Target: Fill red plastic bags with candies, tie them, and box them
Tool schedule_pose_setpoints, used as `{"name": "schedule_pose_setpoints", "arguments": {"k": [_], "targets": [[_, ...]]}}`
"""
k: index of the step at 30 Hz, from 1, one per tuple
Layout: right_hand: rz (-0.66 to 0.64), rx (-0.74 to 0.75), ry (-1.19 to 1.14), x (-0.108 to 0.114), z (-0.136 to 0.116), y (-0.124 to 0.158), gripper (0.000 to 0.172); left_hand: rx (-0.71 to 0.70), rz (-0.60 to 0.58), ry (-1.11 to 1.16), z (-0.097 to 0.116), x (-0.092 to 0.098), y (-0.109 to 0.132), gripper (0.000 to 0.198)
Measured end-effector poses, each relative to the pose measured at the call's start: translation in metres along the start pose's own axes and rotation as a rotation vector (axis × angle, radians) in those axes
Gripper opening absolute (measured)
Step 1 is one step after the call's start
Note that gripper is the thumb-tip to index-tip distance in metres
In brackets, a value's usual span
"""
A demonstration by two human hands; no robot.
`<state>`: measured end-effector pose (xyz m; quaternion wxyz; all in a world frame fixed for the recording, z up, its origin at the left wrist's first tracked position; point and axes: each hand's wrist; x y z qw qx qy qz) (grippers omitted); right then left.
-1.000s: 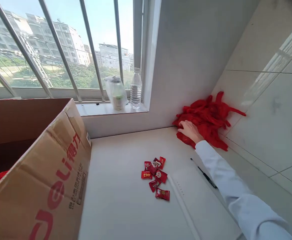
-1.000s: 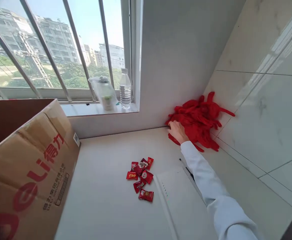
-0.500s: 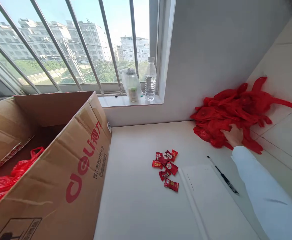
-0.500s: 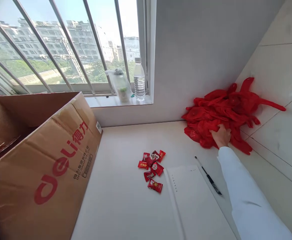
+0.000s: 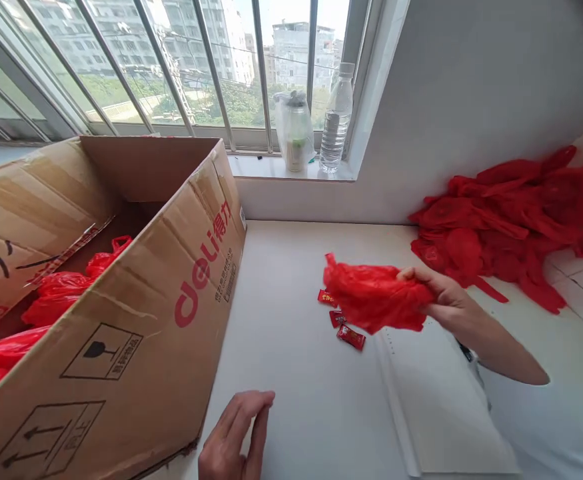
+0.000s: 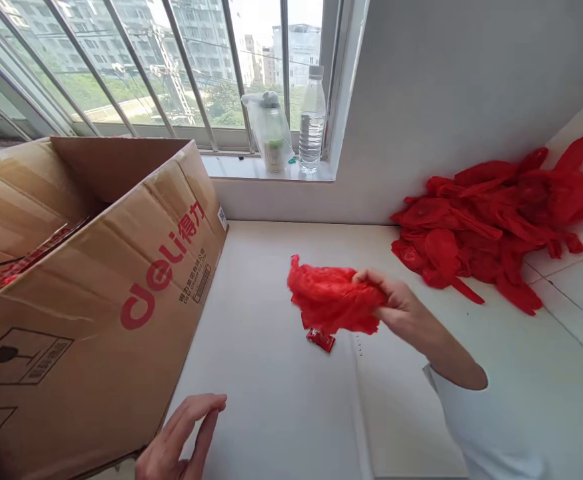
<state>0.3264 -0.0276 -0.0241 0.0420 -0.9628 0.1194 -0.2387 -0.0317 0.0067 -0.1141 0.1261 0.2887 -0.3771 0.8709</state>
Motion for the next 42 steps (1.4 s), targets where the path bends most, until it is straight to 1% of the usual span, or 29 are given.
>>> {"name": "schedule_pose_setpoints", "arguments": {"k": [1,2,3,4,6,7,9,10,12,13,14,16,17,18,20,21,23,25,27,29,32,33,34,35,37,38,39,40,42], "targets": [[-0.124,0.033,-0.063,-0.027,-0.005,0.002,0.017,0.036,0.029,-0.016,0.003,0.003,-0.007,0.024],[-0.218,0.068,-0.081,-0.052,-0.007,0.003,0.021,0.058,0.076,-0.028,0.006,0.005,-0.014,0.022],[-0.275,0.105,-0.069,-0.074,-0.008,0.005,0.026,0.087,0.088,-0.036,0.008,0.006,-0.02,0.022],[-0.29,0.128,-0.031,-0.093,-0.008,0.008,0.031,0.099,0.081,-0.034,0.01,0.006,-0.026,0.024],[-0.207,0.151,0.062,-0.116,-0.005,0.015,0.037,0.124,-0.019,-0.034,0.011,0.006,-0.033,0.028],[-0.133,0.147,0.103,-0.12,-0.004,0.019,0.038,0.13,-0.083,-0.033,0.011,0.006,-0.034,0.028],[-0.023,0.151,0.153,-0.121,-0.005,0.028,0.031,0.131,-0.195,-0.025,0.011,0.007,-0.037,0.026],[-0.017,0.176,0.172,-0.119,-0.006,0.032,0.024,0.127,-0.23,-0.02,0.011,0.007,-0.037,0.025],[-0.081,0.24,0.222,-0.117,-0.009,0.039,0.013,0.114,-0.292,-0.003,0.011,0.009,-0.039,0.025],[-0.113,0.269,0.247,-0.119,-0.011,0.042,0.012,0.103,-0.322,0.0,0.011,0.01,-0.04,0.026],[-0.132,0.285,0.268,-0.123,-0.013,0.044,0.019,0.094,-0.352,-0.002,0.01,0.011,-0.041,0.027],[-0.113,0.284,0.295,-0.136,-0.014,0.047,0.039,0.084,-0.429,-0.012,0.009,0.011,-0.043,0.029],[-0.094,0.286,0.303,-0.142,-0.014,0.047,0.04,0.08,-0.468,-0.018,0.007,0.011,-0.044,0.029],[-0.084,0.293,0.311,-0.148,-0.013,0.047,0.036,0.073,-0.499,-0.023,0.005,0.01,-0.044,0.029],[-0.074,0.315,0.328,-0.156,-0.011,0.046,0.019,0.04,-0.519,-0.017,-0.001,0.007,-0.044,0.025],[-0.062,0.323,0.335,-0.157,-0.009,0.045,0.016,0.016,-0.505,-0.012,-0.003,0.005,-0.044,0.021],[-0.03,0.321,0.328,-0.156,-0.007,0.043,0.018,-0.011,-0.436,-0.005,-0.008,0.002,-0.044,0.013],[0.009,0.3,0.294,-0.152,-0.006,0.042,0.022,0.024,-0.345,-0.002,-0.01,0.002,-0.045,0.011],[0.042,0.268,0.243,-0.145,-0.005,0.041,0.023,0.125,-0.244,0.021,-0.01,0.005,-0.046,0.008],[0.075,0.222,0.193,-0.134,-0.003,0.04,0.022,0.269,-0.135,0.086,-0.008,0.009,-0.046,0.005],[0.109,0.123,0.164,-0.109,0.009,0.038,0.016,0.473,0.03,0.228,-0.005,0.015,-0.041,0.008],[0.078,0.076,0.175,-0.098,0.015,0.039,0.014,0.513,0.068,0.257,-0.004,0.017,-0.039,0.01],[0.013,0.03,0.194,-0.087,0.021,0.04,0.013,0.538,0.091,0.276,-0.002,0.018,-0.035,0.012],[-0.091,-0.005,0.216,-0.076,0.027,0.042,0.012,0.544,0.092,0.286,0.001,0.019,-0.032,0.012],[-0.31,-0.032,0.259,-0.058,0.035,0.049,0.008,0.533,0.04,0.294,0.008,0.022,-0.026,0.009],[-0.376,-0.023,0.277,-0.052,0.035,0.053,0.012,0.52,0.006,0.296,0.013,0.024,-0.024,0.008],[-0.397,-0.005,0.294,-0.049,0.033,0.056,0.024,0.497,-0.028,0.293,0.018,0.027,-0.023,0.014],[-0.384,0.02,0.306,-0.049,0.029,0.058,0.038,0.454,-0.052,0.282,0.024,0.03,-0.023,0.023],[-0.331,0.084,0.318,-0.057,0.016,0.058,0.06,0.274,-0.072,0.202,0.036,0.034,-0.026,0.038]]}}
Point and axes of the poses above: each hand's wrist, its own y-axis away from the middle knuckle, its own x-axis out of the back of the hand, z = x × y, and after that the axes turned 5 degrees about z, right-handed
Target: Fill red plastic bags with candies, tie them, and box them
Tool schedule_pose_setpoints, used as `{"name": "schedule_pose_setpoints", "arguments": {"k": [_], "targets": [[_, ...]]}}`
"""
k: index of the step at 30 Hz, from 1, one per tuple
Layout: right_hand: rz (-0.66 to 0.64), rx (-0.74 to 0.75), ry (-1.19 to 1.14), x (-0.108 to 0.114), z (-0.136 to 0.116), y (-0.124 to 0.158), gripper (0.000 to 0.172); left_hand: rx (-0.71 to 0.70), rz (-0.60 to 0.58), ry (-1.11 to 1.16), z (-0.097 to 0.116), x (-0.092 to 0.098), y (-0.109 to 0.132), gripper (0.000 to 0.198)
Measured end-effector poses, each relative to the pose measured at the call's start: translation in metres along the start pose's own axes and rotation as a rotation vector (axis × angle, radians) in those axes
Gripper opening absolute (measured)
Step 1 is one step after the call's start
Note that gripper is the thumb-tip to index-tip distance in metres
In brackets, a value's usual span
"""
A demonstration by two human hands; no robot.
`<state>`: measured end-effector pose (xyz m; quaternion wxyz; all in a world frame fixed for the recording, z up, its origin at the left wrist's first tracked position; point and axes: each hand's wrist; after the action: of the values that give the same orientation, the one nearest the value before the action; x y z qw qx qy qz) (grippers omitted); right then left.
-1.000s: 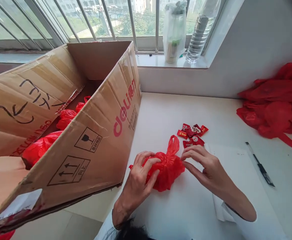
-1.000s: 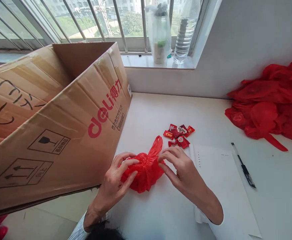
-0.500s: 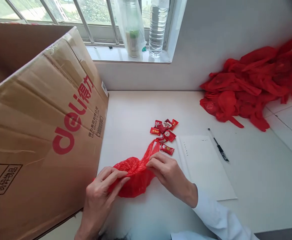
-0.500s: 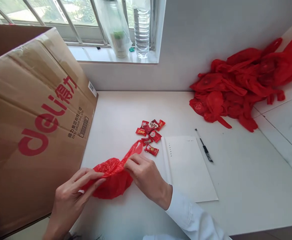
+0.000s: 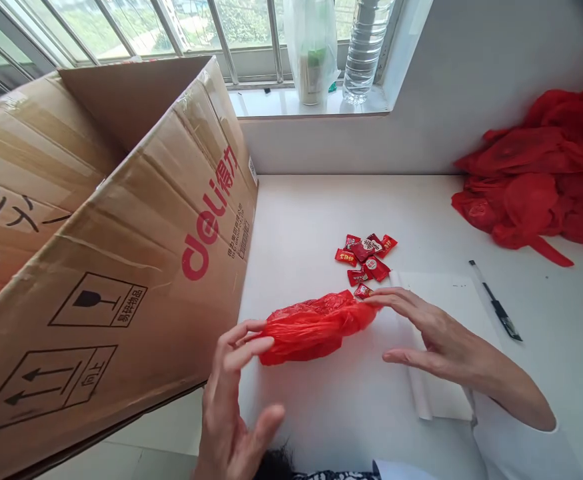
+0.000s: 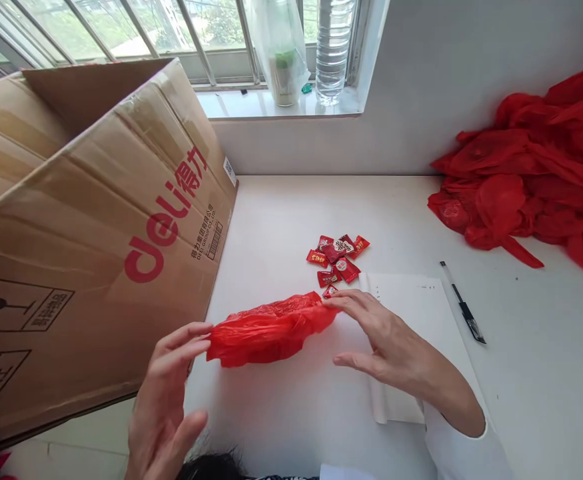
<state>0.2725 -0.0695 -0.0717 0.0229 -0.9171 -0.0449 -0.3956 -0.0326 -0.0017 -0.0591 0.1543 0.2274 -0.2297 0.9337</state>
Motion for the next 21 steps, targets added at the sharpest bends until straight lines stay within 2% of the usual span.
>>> {"name": "schedule_pose_setpoints", "arguments": {"k": [2,4,6,8,9,12,17,19,21], "targets": [[0.047,0.082,0.002,-0.008,-0.018,-0.009,0.068,-0.244,-0.019,-0.181,0.011,-0.002,-0.005,0.04],[0.111,0.151,-0.024,-0.02,-0.034,-0.02,0.061,-0.44,-0.06,-0.399,0.018,-0.01,-0.013,0.046],[0.17,0.179,-0.08,-0.031,-0.044,-0.029,0.037,-0.523,-0.122,-0.545,0.018,-0.02,-0.023,0.05],[0.222,0.174,-0.144,-0.038,-0.049,-0.032,0.014,-0.549,-0.162,-0.558,0.014,-0.028,-0.03,0.039],[0.234,0.162,-0.182,-0.04,-0.05,-0.032,0.009,-0.541,-0.157,-0.513,0.011,-0.03,-0.032,0.032],[0.249,0.102,-0.33,-0.038,-0.049,-0.029,0.007,-0.43,-0.093,-0.231,0.002,-0.025,-0.031,0.023],[0.332,-0.082,-0.499,-0.032,-0.043,-0.024,0.005,0.002,-0.033,0.367,-0.009,-0.007,-0.019,0.008],[0.317,-0.091,-0.533,-0.031,-0.042,-0.02,0.008,0.125,-0.038,0.524,-0.01,-0.004,-0.015,0.007],[0.282,-0.064,-0.54,-0.029,-0.044,-0.016,0.011,0.173,-0.062,0.586,-0.008,-0.003,-0.014,0.009]]}}
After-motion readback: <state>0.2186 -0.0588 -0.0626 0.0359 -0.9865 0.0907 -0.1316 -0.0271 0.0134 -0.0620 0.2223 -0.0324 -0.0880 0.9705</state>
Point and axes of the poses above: each hand's wrist, its own y-axis away from the middle knuckle, its own x-axis out of the back of the hand, z = x × y, and after that the axes turned 5 degrees about z, right-handed
